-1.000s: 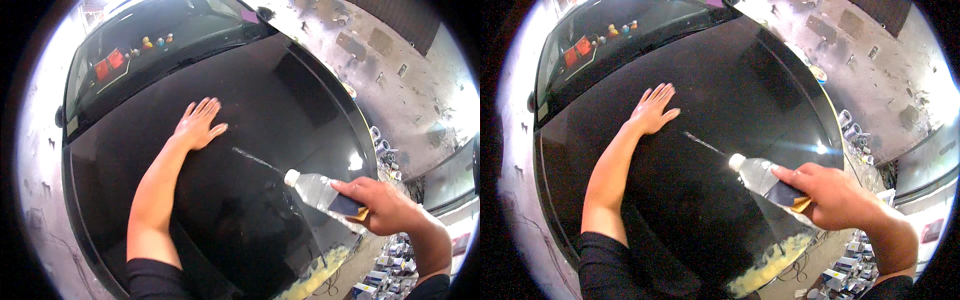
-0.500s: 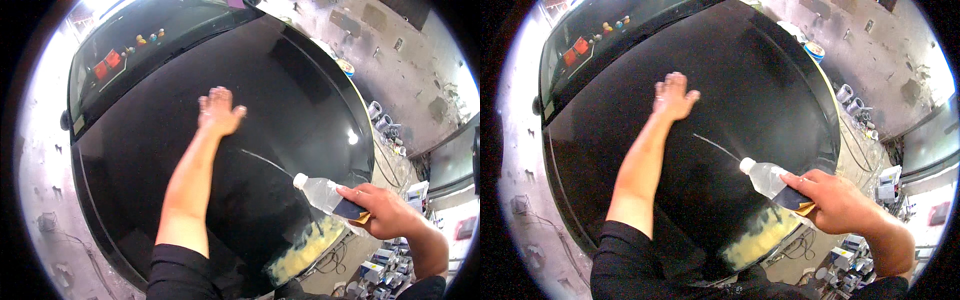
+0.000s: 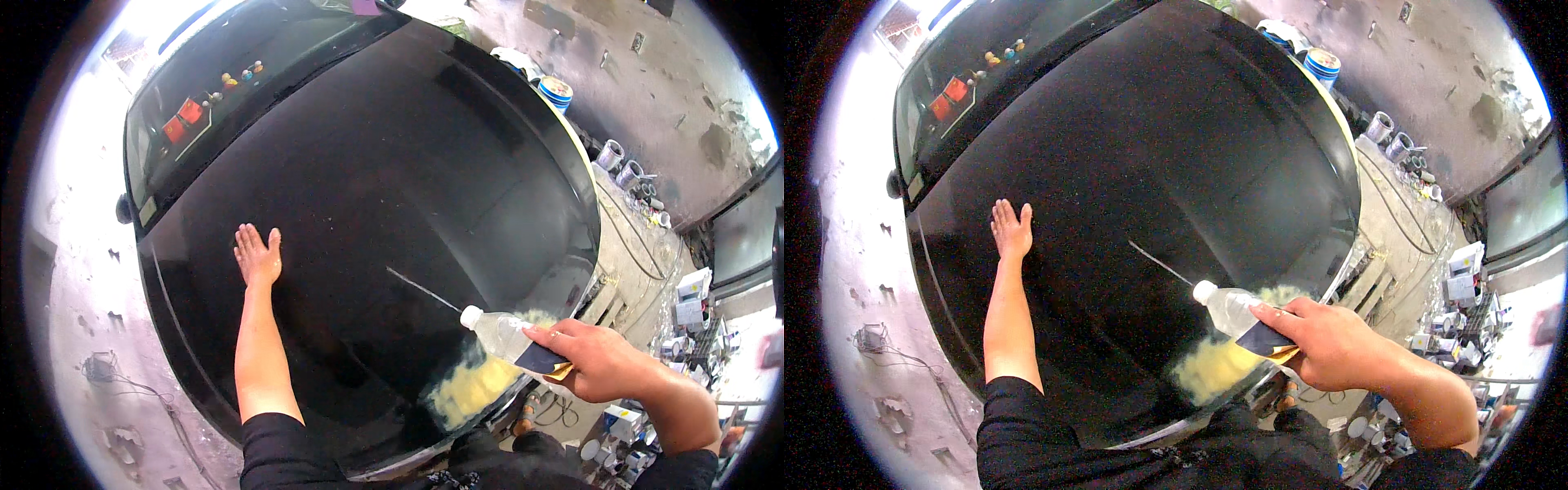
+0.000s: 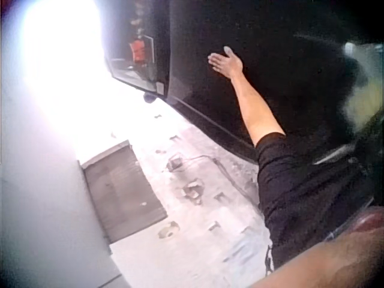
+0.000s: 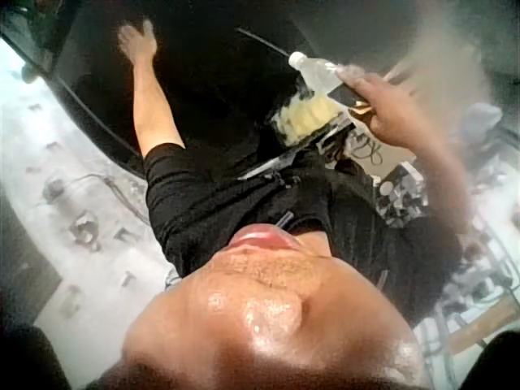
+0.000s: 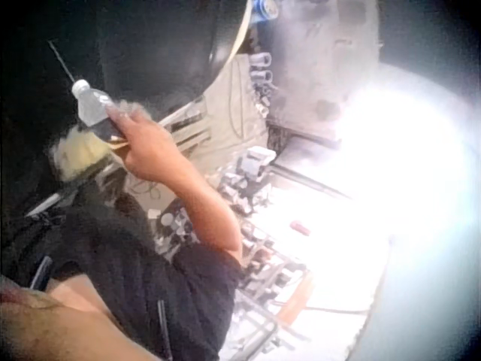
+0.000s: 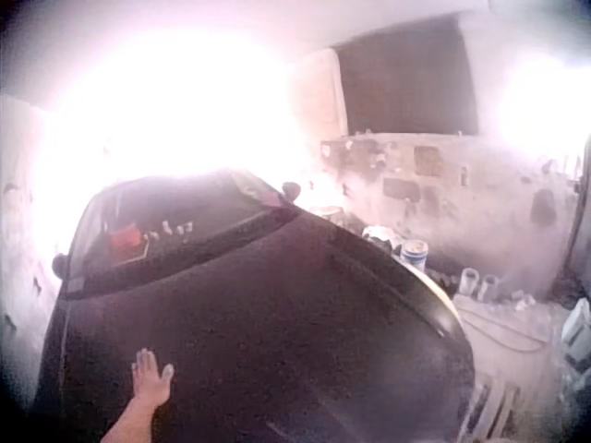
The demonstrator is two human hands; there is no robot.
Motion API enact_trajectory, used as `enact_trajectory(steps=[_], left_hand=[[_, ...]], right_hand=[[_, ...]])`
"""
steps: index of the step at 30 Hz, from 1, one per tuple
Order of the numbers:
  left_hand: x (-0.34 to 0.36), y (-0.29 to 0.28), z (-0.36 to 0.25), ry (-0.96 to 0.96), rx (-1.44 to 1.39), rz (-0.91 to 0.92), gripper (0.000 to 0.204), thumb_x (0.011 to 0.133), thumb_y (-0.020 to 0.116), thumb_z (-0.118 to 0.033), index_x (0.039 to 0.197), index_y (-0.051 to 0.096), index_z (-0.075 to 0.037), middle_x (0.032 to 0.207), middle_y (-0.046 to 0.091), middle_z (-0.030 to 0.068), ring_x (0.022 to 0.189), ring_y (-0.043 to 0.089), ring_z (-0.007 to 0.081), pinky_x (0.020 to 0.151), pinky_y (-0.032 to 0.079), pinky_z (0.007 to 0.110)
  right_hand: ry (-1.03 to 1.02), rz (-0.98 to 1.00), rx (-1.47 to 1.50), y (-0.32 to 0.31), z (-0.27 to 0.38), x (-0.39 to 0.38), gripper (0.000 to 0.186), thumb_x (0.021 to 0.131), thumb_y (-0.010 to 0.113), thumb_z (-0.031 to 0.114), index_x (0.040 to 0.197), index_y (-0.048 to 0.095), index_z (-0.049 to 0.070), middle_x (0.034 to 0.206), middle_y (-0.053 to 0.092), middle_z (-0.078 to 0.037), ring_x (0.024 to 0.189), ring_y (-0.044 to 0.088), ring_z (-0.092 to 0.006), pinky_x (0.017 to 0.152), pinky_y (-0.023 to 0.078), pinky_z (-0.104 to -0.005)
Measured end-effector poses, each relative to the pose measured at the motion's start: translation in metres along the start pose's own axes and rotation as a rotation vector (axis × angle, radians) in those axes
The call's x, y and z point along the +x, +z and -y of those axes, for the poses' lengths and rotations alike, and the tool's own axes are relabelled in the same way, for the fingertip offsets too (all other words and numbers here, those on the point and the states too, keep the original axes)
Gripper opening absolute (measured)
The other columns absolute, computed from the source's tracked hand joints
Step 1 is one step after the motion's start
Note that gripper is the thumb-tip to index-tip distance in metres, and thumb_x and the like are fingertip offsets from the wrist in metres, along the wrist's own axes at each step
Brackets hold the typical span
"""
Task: The person wet-sands the hood and front fender of a black car, alternating between pouring water from a plastic bottle and rubbing the surface with a sanding block. They move around the vehicle to reach different areas, eventually sanding the side panel near the headlight.
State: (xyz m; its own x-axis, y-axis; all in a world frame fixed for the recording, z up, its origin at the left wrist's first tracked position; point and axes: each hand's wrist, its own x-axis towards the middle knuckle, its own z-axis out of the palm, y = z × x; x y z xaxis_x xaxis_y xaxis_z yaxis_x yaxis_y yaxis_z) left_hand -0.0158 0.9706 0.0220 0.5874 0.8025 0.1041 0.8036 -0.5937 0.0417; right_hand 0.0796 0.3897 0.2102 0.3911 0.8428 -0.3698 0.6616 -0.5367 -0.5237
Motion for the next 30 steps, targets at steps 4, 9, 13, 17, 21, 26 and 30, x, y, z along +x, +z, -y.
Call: enact_trajectory(steps=[4, 9, 13, 17, 21, 26, 30], left_hand=[[-0.019, -0.004, -0.039, 0.013, 0.026, -0.007, 0.086, 0.100, 0.037, -0.061, 0.157, 0.021, 0.001, 0.166, 0.017, 0.0189, 0.155, 0.009, 0.0312, 0.124, 0.010, 0.050], [-0.077, -0.007, -0.200, 0.406, 0.097, 0.086, 0.084, 0.102, 0.029, -0.061, 0.159, 0.012, -0.001, 0.168, 0.006, 0.0157, 0.156, -0.001, 0.0297, 0.125, 0.001, 0.049], [-0.134, 0.005, -0.294, 0.614, 0.073, 0.138, 0.082, 0.103, 0.028, -0.058, 0.159, 0.012, 0.000, 0.168, 0.005, 0.0162, 0.156, -0.001, 0.0298, 0.124, -0.001, 0.050], [-0.193, 0.022, -0.313, 0.775, 0.101, 0.115, 0.080, 0.104, 0.029, -0.055, 0.159, 0.013, 0.001, 0.168, 0.008, 0.0165, 0.156, 0.003, 0.0298, 0.125, 0.002, 0.048], [-0.263, 0.037, -0.298, 1.046, 0.113, 0.197, 0.085, 0.101, 0.032, -0.061, 0.159, 0.015, -0.002, 0.168, 0.008, 0.0160, 0.156, 0.002, 0.0304, 0.125, 0.001, 0.047], [-0.185, 0.027, -0.314, 0.829, 0.251, 0.009, 0.086, 0.100, 0.036, -0.060, 0.159, 0.016, 0.000, 0.167, 0.011, 0.0204, 0.155, 0.008, 0.0358, 0.124, 0.007, 0.053], [-0.152, 0.030, -0.380, 0.504, 0.200, 0.043, 0.084, 0.103, 0.029, -0.060, 0.158, 0.013, 0.002, 0.167, 0.005, 0.0201, 0.156, 0.001, 0.0345, 0.124, 0.005, 0.053]], right_hand=[[0.069, 0.018, 0.191, 0.014, -0.001, -0.008, 0.066, 0.089, 0.071, 0.024, 0.149, 0.046, 0.013, 0.117, 0.062, -0.020, 0.105, 0.063, -0.0400, 0.091, 0.051, -0.0439], [0.145, -0.017, 0.324, 0.038, -0.020, -0.029, 0.068, 0.090, 0.070, 0.027, 0.150, 0.043, 0.012, 0.109, 0.063, -0.020, 0.100, 0.063, -0.0412, 0.087, 0.051, -0.0448], [0.178, -0.119, 0.391, 0.064, -0.038, -0.048, 0.065, 0.089, 0.071, 0.026, 0.147, 0.045, 0.010, 0.105, 0.063, -0.021, 0.098, 0.063, -0.0415, 0.086, 0.050, -0.0455], [0.252, -0.117, 0.480, 0.078, -0.048, -0.063, 0.065, 0.090, 0.070, 0.026, 0.147, 0.044, 0.007, 0.105, 0.063, -0.021, 0.098, 0.062, -0.0410, 0.086, 0.050, -0.0459], [0.118, -0.204, 0.556, 0.109, -0.088, -0.080, 0.067, 0.091, 0.069, 0.028, 0.149, 0.042, 0.008, 0.106, 0.063, -0.022, 0.100, 0.063, -0.0406, 0.088, 0.050, -0.0455], [0.122, -0.193, 0.691, 0.132, -0.111, -0.086, 0.068, 0.092, 0.068, 0.029, 0.151, 0.040, 0.009, 0.104, 0.062, -0.023, 0.099, 0.063, -0.0404, 0.088, 0.050, -0.0459], [0.159, -0.150, 0.704, 0.125, -0.130, -0.104, 0.069, 0.094, 0.065, 0.031, 0.153, 0.037, 0.009, 0.104, 0.061, -0.023, 0.097, 0.062, -0.0407, 0.087, 0.049, -0.0464]])
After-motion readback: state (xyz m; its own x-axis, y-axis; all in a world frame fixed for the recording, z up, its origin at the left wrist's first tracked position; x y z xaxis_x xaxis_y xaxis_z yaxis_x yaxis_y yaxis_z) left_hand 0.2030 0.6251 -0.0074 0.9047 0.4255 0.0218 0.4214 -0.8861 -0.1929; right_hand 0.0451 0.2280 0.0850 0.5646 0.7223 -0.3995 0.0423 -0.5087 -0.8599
